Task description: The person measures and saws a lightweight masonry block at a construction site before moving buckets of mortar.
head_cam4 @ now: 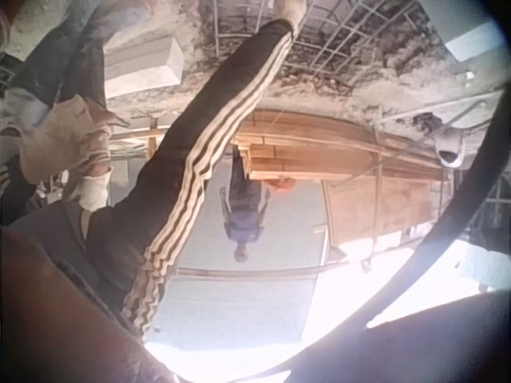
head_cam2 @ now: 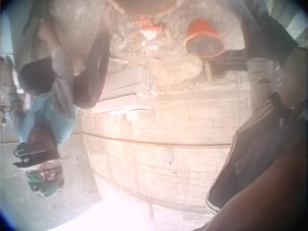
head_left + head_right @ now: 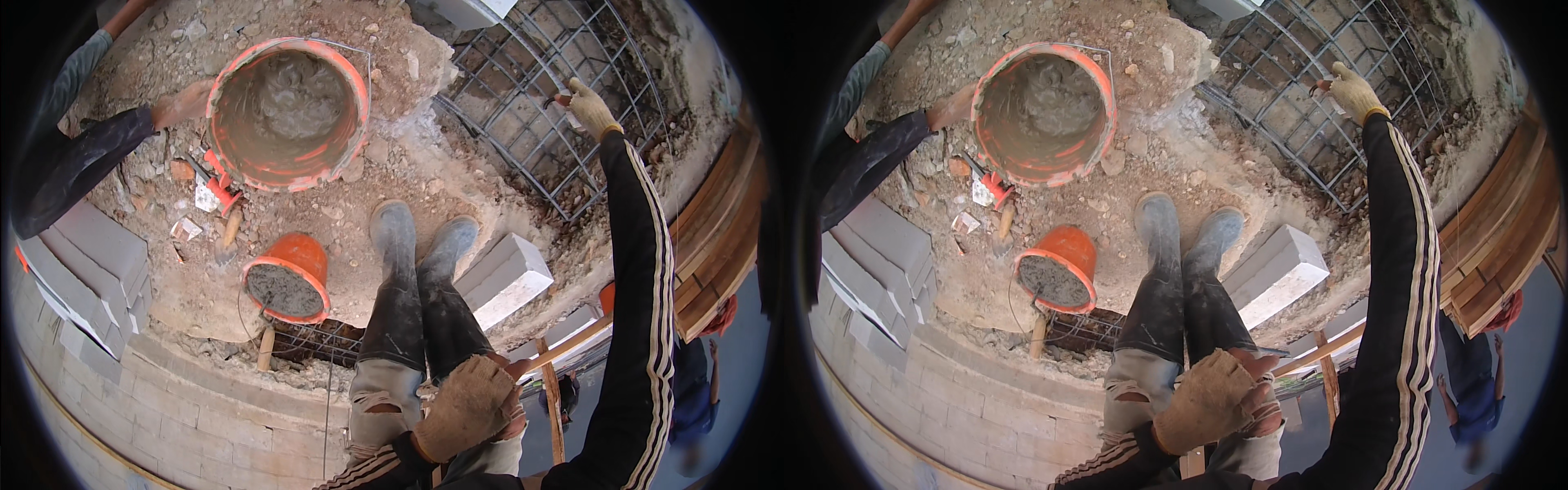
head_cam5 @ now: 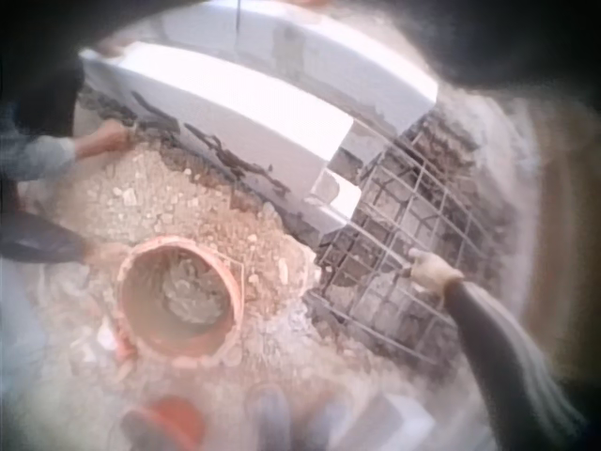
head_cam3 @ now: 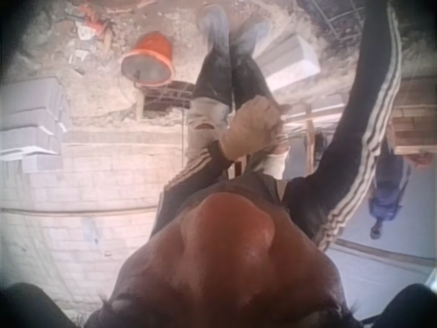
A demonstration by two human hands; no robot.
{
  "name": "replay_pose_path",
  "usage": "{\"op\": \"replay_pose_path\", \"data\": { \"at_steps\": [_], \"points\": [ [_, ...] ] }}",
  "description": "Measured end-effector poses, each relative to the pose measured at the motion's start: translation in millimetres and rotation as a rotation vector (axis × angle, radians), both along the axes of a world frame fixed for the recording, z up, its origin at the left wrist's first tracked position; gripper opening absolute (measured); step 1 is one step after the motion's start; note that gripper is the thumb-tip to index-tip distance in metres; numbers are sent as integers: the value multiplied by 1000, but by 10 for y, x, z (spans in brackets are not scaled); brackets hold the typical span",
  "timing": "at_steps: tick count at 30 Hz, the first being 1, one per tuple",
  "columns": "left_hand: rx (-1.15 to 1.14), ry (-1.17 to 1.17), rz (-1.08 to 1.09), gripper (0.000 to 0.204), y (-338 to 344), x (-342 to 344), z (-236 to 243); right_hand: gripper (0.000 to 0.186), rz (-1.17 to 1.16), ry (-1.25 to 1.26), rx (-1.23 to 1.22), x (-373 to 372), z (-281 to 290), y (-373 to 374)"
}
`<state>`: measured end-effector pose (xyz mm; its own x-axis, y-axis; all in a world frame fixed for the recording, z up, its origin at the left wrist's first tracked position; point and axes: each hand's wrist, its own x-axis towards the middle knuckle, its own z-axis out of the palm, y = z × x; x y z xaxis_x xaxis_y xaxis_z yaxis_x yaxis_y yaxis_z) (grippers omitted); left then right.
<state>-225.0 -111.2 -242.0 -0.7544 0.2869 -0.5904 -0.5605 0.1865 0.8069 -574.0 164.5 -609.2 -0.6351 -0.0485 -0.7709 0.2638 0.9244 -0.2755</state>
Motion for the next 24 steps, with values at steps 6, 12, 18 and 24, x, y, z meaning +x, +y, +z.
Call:
{"op": "replay_pose_path", "data": {
  "at_steps": [6, 12, 18, 24],
  "points": [
    [-46, 60, 13, 40, 18, -13, -4, 57, 56, -98, 93, -32, 104, -256],
    [-55, 96, -1, 42, 31, 0, -4, 59, 1, -69, 34, -14, -7, -217],
    [-46, 37, -5, 43, 41, 16, -32, 55, 118, -52, 58, 50, -32, -296],
    [-31, -10, -18, 40, 42, -4, -14, 59, -105, -108, -21, 1, 108, -282]
  ]
}}
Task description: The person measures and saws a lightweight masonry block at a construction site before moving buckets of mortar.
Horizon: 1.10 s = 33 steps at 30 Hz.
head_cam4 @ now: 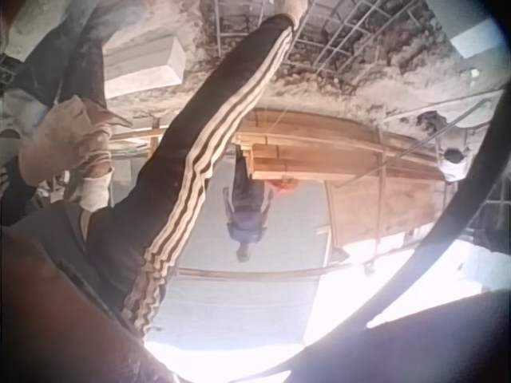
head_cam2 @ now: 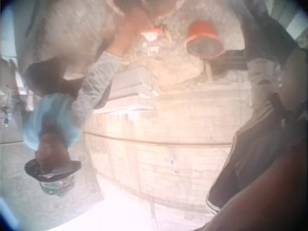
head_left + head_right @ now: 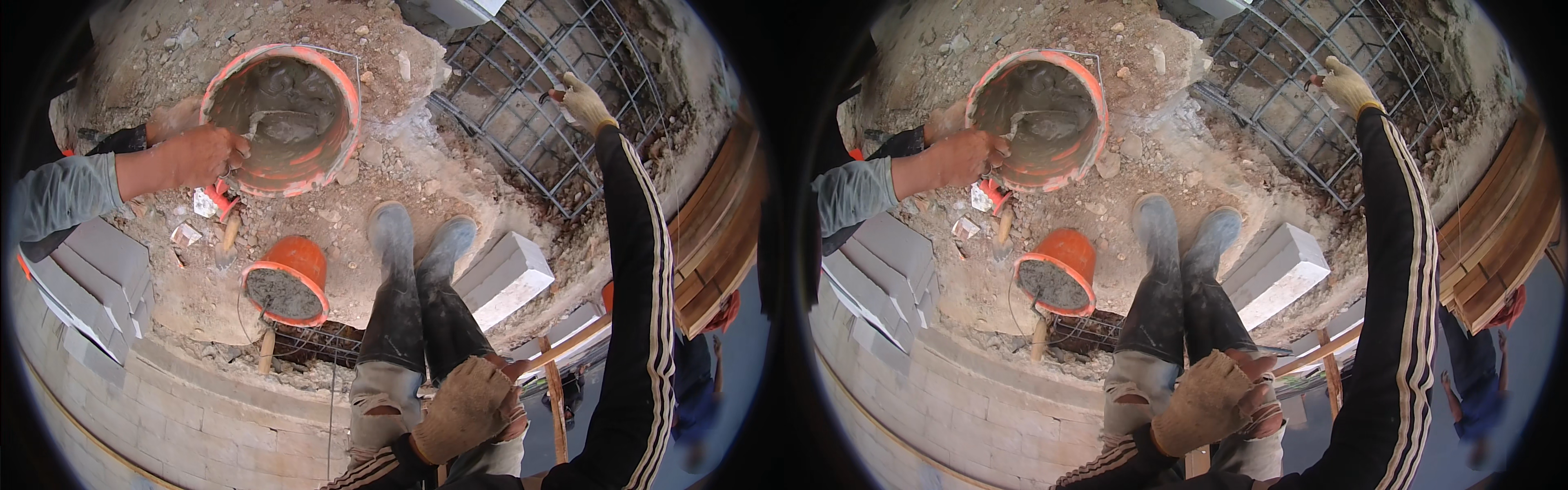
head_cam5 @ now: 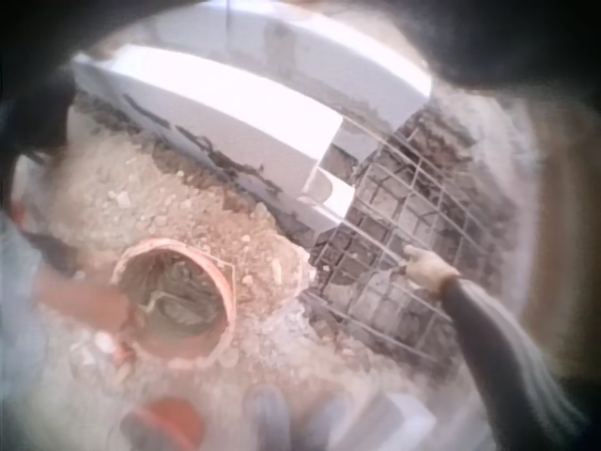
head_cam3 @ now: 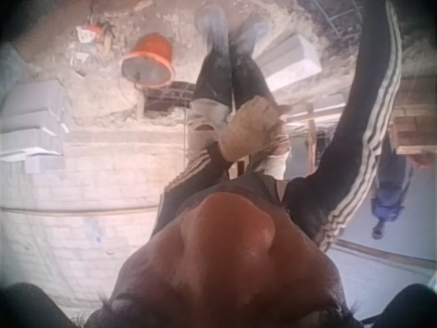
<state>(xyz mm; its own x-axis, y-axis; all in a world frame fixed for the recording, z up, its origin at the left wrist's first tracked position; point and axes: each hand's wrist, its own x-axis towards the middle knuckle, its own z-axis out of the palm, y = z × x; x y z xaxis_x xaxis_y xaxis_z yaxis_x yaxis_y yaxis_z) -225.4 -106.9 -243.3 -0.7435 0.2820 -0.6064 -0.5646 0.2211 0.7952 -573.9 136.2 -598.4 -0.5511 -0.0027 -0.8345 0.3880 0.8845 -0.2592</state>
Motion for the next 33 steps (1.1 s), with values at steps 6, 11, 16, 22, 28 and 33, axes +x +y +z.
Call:
{"op": "replay_pose_path", "data": {
  "at_steps": [6, 11, 16, 22, 28, 33],
  "points": [
    [-8, -1, -15, 39, 9, -12, 12, 50, 164, 59, 35, -36, -106, 83],
    [37, 48, 42, 39, 6, -87, -8, 38, 259, 152, 133, -5, 29, 175],
    [-1, -7, -6, 41, 9, -86, -12, 52, 313, 71, 229, 24, 215, -203],
    [7, 21, 18, 43, 14, -139, -1, 54, 385, 153, 249, 61, 161, -136],
    [1, 53, 21, 43, 28, -134, -10, 56, 337, 163, 211, 44, 100, 5],
    [-14, 25, 4, 42, 17, -136, -3, 59, 336, 167, 146, -8, 45, -3]
  ]
}}
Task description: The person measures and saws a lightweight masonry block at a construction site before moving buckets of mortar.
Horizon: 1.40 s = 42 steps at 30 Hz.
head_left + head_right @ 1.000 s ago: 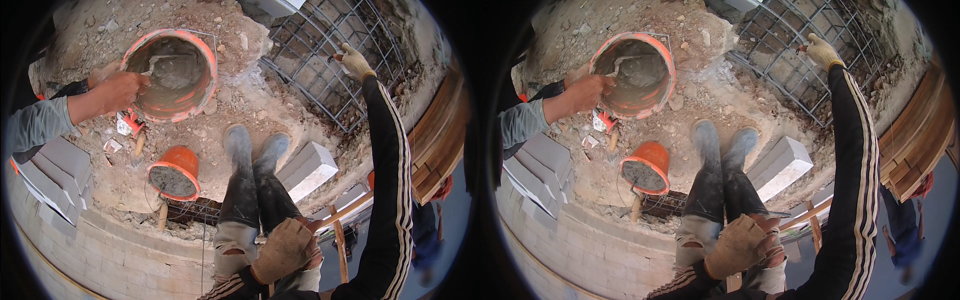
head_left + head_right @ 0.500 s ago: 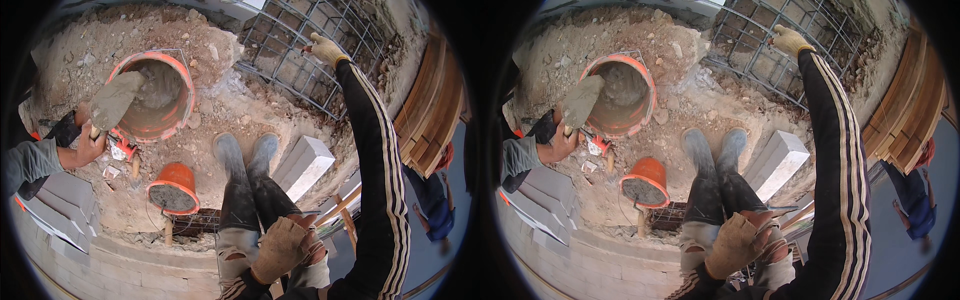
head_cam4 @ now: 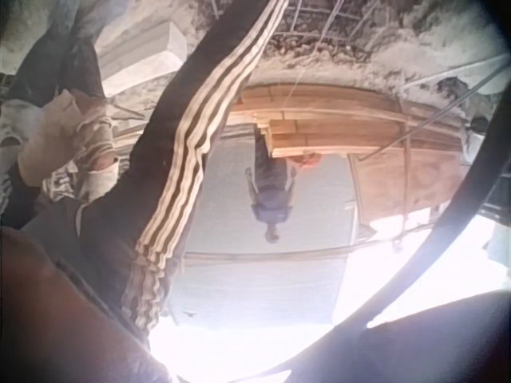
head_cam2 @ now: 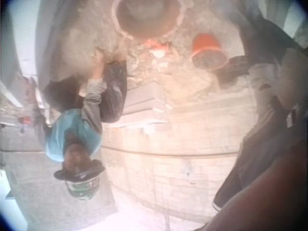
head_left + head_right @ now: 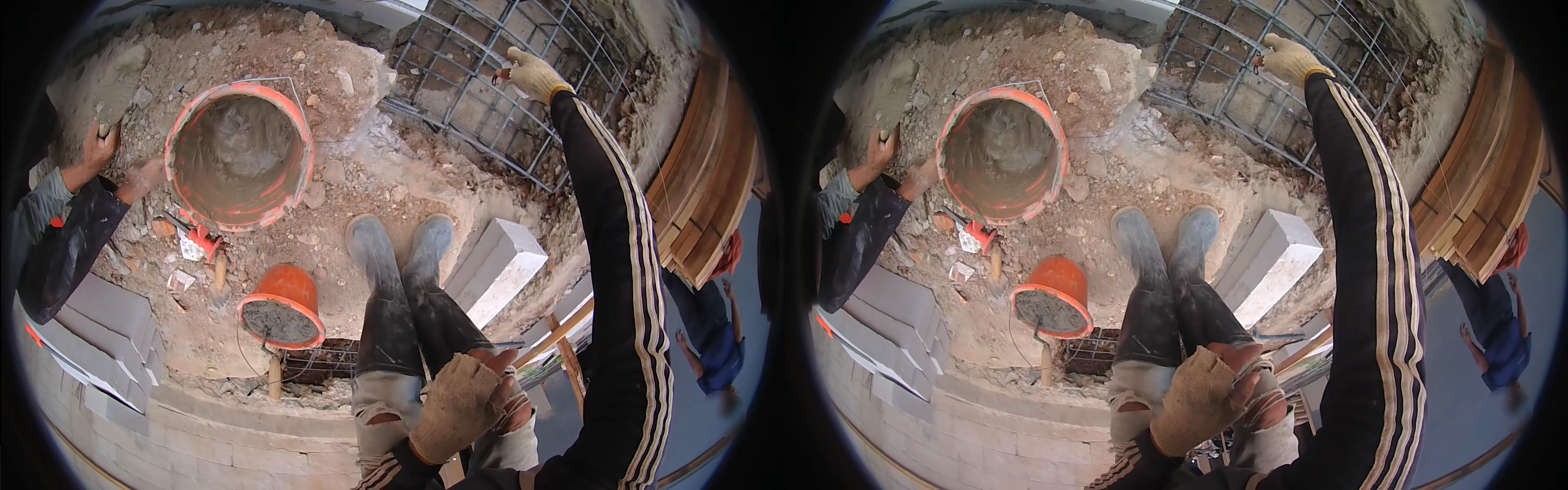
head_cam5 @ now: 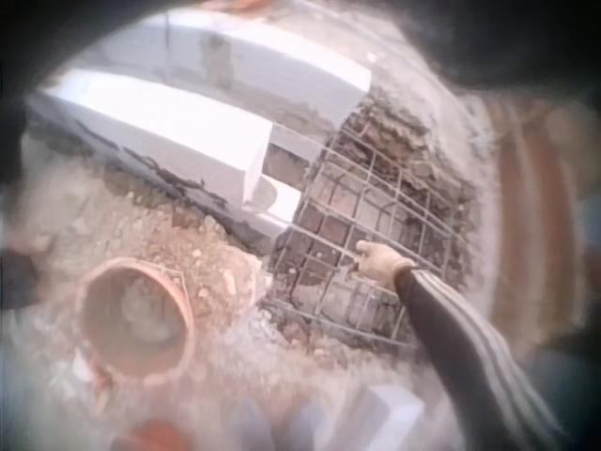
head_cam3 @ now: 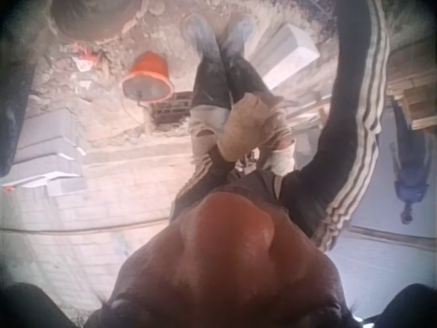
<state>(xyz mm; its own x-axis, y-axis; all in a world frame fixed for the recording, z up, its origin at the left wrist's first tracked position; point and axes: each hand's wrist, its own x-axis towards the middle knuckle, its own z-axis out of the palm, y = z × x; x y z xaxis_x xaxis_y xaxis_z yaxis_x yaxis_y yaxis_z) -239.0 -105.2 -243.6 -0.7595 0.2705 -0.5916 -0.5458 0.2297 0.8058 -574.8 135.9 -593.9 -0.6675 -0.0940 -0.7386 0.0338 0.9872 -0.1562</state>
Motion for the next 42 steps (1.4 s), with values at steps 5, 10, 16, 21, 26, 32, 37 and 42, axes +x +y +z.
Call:
{"op": "replay_pose_path", "data": {
  "at_steps": [5, 10, 16, 21, 26, 32, 37, 42],
  "points": [
    [37, 1, 46, 40, 27, 76, -29, 59, -77, -9, -38, -22, -114, 136],
    [11, -5, 22, 40, 36, 95, -22, 52, -14, -44, 6, -18, -8, -13],
    [34, -3, 15, 38, 61, 58, -10, 42, -64, -45, -11, 0, 26, 1],
    [-10, 19, -11, 38, 53, 38, 38, 55, -25, -54, 22, -35, 168, -23],
    [-22, 62, 78, 37, 70, 123, 11, 55, -96, -118, 84, 100, 582, -35],
    [-113, 167, 219, 36, 83, 384, -83, 51, -181, -335, -92, 564, 1415, -186],
    [-123, 43, 421, 34, 30, 571, -49, 35, -257, -389, -229, 1295, 2003, -168],
    [-218, -6, 512, 32, -509, 559, 228, 41, -117, -365, -360, 1620, 2911, -484]
  ]
}}
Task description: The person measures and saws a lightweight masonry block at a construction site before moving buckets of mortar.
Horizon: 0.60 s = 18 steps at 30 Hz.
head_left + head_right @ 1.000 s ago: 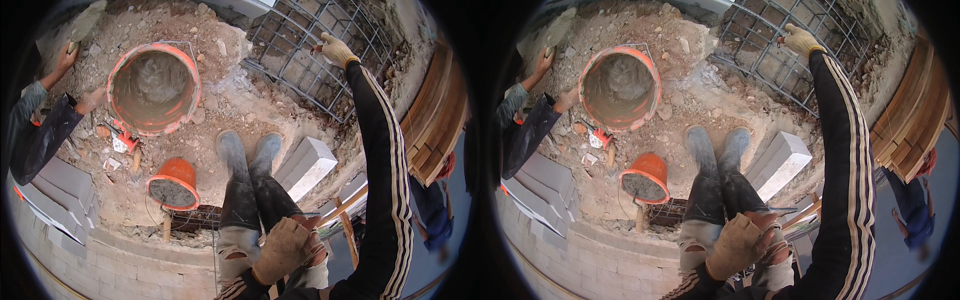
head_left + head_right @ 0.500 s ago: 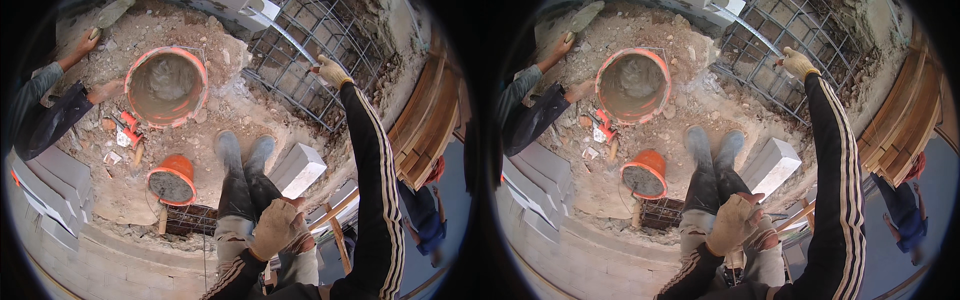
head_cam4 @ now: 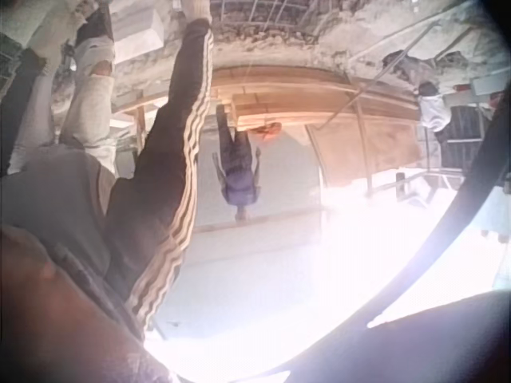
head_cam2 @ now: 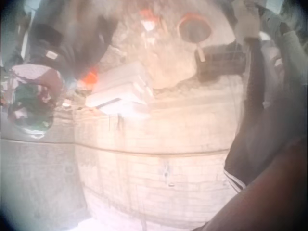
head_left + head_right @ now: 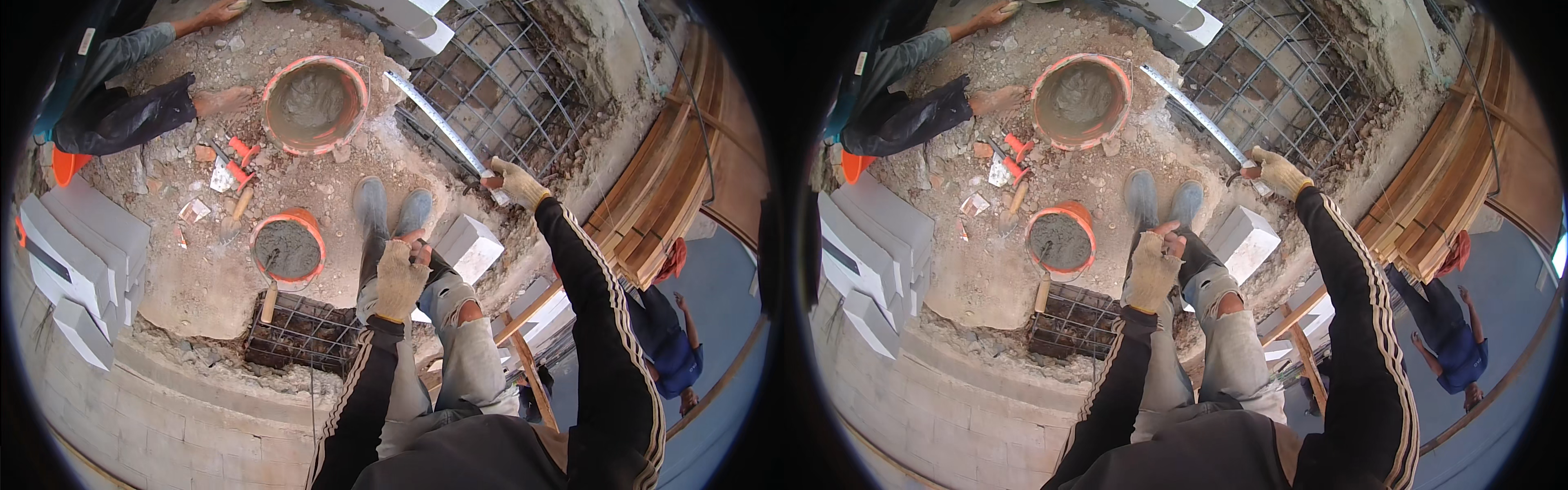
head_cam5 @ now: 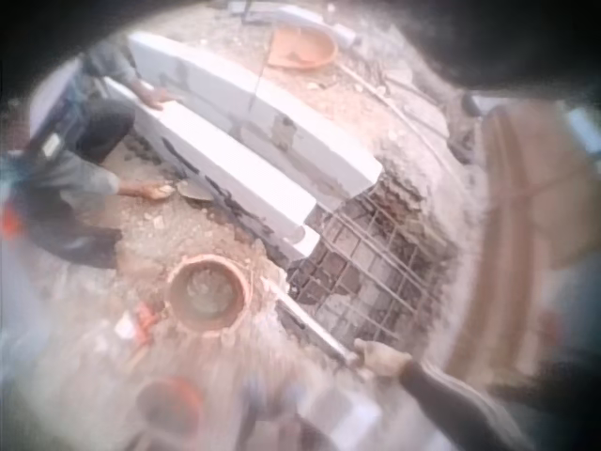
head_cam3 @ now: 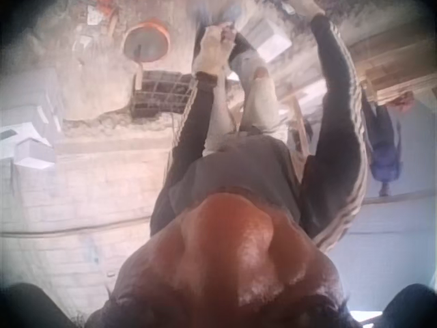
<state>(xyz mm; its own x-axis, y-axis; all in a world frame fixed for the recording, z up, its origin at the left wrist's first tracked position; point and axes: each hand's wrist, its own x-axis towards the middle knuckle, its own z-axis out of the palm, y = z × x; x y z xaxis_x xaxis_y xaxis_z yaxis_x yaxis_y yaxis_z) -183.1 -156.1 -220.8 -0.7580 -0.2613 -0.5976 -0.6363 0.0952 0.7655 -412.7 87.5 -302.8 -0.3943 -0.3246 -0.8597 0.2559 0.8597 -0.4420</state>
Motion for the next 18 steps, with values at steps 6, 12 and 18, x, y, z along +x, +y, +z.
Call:
{"op": "replay_pose_path", "data": {
  "at_steps": [6, 12, 18],
  "points": [
    [-75, -28, 279, 32, -520, 527, 251, 57, 90, -43, -55, 209, 534, -422],
    [-358, -27, 382, 33, -704, 1379, 578, 62, -111, -321, -258, 883, 1067, -637],
    [-237, -36, 672, 31, -793, 1375, 1182, 58, 62, -278, -301, 1289, 1649, -472]
  ]
}}
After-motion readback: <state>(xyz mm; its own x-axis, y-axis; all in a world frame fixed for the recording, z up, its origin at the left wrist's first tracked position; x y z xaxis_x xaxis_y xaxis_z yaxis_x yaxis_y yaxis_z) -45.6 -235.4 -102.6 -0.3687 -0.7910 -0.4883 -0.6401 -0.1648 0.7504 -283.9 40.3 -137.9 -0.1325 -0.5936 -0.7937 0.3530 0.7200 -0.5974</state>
